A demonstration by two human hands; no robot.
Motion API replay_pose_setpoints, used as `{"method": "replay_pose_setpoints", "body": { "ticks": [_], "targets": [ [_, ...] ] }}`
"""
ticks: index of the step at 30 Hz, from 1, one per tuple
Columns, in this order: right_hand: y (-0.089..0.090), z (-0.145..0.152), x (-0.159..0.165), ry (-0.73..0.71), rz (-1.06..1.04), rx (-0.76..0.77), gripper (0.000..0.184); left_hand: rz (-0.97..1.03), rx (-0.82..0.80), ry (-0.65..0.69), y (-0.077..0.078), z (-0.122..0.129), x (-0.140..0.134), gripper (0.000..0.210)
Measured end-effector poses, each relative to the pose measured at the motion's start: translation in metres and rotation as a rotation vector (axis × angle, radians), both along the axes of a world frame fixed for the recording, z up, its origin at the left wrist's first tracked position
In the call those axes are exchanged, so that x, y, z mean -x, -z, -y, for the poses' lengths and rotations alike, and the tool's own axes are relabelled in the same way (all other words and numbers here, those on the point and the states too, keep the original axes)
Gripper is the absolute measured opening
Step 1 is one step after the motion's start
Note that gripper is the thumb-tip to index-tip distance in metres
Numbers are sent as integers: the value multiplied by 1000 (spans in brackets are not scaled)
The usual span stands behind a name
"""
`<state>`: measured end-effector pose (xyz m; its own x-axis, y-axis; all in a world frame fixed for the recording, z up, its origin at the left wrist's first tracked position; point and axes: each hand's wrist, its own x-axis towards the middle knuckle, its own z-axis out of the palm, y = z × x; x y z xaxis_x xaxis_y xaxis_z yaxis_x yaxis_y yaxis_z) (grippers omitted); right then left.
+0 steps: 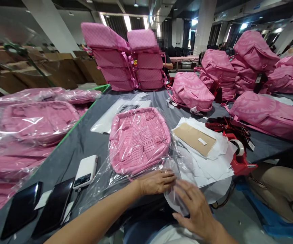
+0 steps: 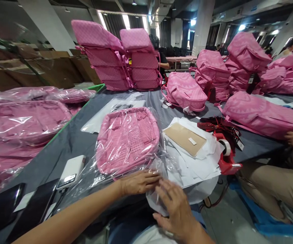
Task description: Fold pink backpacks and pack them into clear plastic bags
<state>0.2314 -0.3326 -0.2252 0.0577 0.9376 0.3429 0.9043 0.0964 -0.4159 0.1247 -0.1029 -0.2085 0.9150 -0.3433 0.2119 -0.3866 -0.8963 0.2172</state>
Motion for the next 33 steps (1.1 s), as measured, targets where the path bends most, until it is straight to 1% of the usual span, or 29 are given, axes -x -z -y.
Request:
{"method": "replay_pose_setpoints", "body": {
  "ticks": [2, 3, 4, 6, 8, 9, 11, 12, 13, 14, 15, 17, 18, 20, 21, 23, 24, 25, 26, 28, 29, 31, 33],
  "targets": [
    [4, -2, -8, 50, -26, 81, 105, 38, 8, 100, -3, -3, 7, 32],
    [9, -3, -9, 57, -52, 127, 116, 61, 27, 108, -5, -4, 10, 36],
    [16, -3, -8, 49, -77, 148, 121, 78, 51, 93, -7, -5, 11, 39],
    [32, -3, -1, 29, -115, 98, 113, 72, 80, 39, -10, -4, 12, 43],
    [51, 2, 5, 40, -154, 22, 101, 49, 56, 4, -9, -3, 12, 43],
    [61, 6, 6, 49, -181, 16, 97, 38, 41, -1, -9, -2, 12, 42],
    [75, 17, -2, 40, -227, 80, 99, 24, 40, 3, -7, -1, 13, 37],
    [79, 23, -10, 18, -225, 124, 100, 22, 58, 3, -5, 0, 15, 34],
    [78, 28, -20, 2, -200, 154, 99, 19, 82, 0, -5, 1, 17, 31],
    [74, 32, -31, 5, -156, 158, 94, 19, 105, -7, -4, 1, 19, 29],
    [65, 34, -41, 35, -103, 139, 86, 20, 124, -19, -4, 1, 21, 28],
    [38, 28, -56, 138, 2, 47, 72, 21, 149, -38, -6, 3, 24, 29],
    [23, 20, -59, 187, 50, -16, 69, 21, 158, -41, -7, 3, 25, 29],
    [-5, -9, -60, 215, 157, -144, 68, 30, 165, -37, -10, 5, 28, 30],
    [-15, -27, -59, 209, 201, -198, 66, 43, 164, -34, -12, 5, 29, 32],
    [-31, -64, -60, 174, 187, -289, 51, 85, 171, -44, -15, 5, 33, 37],
    [-37, -81, -63, 170, 120, -327, 40, 107, 185, -69, -16, 4, 34, 40],
    [-43, -96, -68, 185, 24, -370, 32, 126, 206, -119, -16, 2, 35, 43],
    [-49, -108, -74, 218, -80, -416, 29, 141, 234, -201, -16, 1, 34, 46],
    [-62, -125, -88, 315, -234, -527, 34, 168, 307, -447, -16, -3, 24, 45],
    [-67, -130, -94, 358, -259, -576, 37, 181, 345, -583, -16, -6, 15, 42],
    [-73, -131, -104, 423, -197, -627, 42, 215, 423, -812, -16, -11, -8, 33],
    [-69, -123, -113, 479, -67, -620, 45, 245, 477, -929, -17, -19, -31, 28]
  ]
}}
